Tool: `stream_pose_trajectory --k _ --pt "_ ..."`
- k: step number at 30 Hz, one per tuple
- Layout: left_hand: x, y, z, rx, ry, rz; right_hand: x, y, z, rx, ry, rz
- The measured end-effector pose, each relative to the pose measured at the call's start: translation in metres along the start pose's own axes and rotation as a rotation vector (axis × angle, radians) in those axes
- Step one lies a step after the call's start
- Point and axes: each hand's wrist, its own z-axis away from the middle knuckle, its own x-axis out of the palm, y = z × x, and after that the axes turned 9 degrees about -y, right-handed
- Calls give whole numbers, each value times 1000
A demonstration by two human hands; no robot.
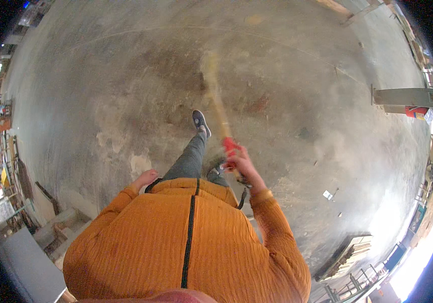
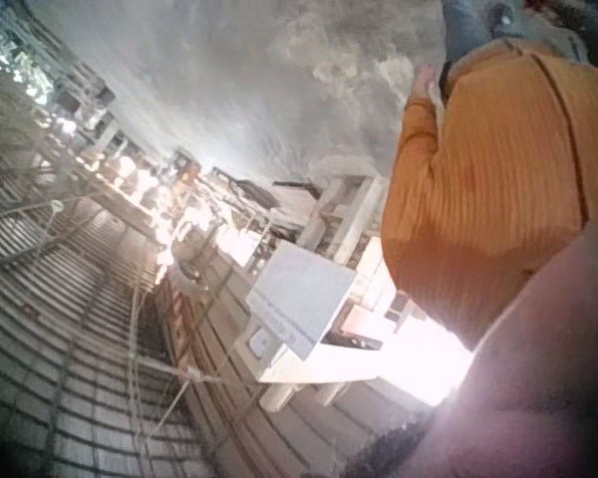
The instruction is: The person walks through a workshop, discards a small red bowl, and then sweeps the floor with a broom. They gather debris into a pile while moving around various wooden materials and equipment.
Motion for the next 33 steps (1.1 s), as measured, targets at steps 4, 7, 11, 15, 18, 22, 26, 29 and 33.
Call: stream_pose_trajectory --k 4,7,11,15,18,22,26,29,33 --pt "-68 38 -27 47 87 -55 49 -30 -115 59 -348 308" --pt "-133 74 -50 38 108 151 71 -71 -200 -16 -322 794" --pt "-213 100 -81 93 256 258 33 -134 -242 11 -139 353" --pt "-264 150 -104 62 261 289 -126 -169 -206 -42 338 13" --pt "-286 177 -134 108 234 178 -237 -235 -153 -138 581 -201" --pt "-315 250 -174 49 119 -46 -296 -318 -143 -229 1052 -294" --pt "-315 318 -198 35 41 -89 -297 -353 -158 -423 1002 -280" --pt "-302 363 -239 117 -93 -101 -267 -368 -159 -298 534 -122" --pt "-331 434 -278 156 -63 77 -197 -427 -199 -145 171 -217"
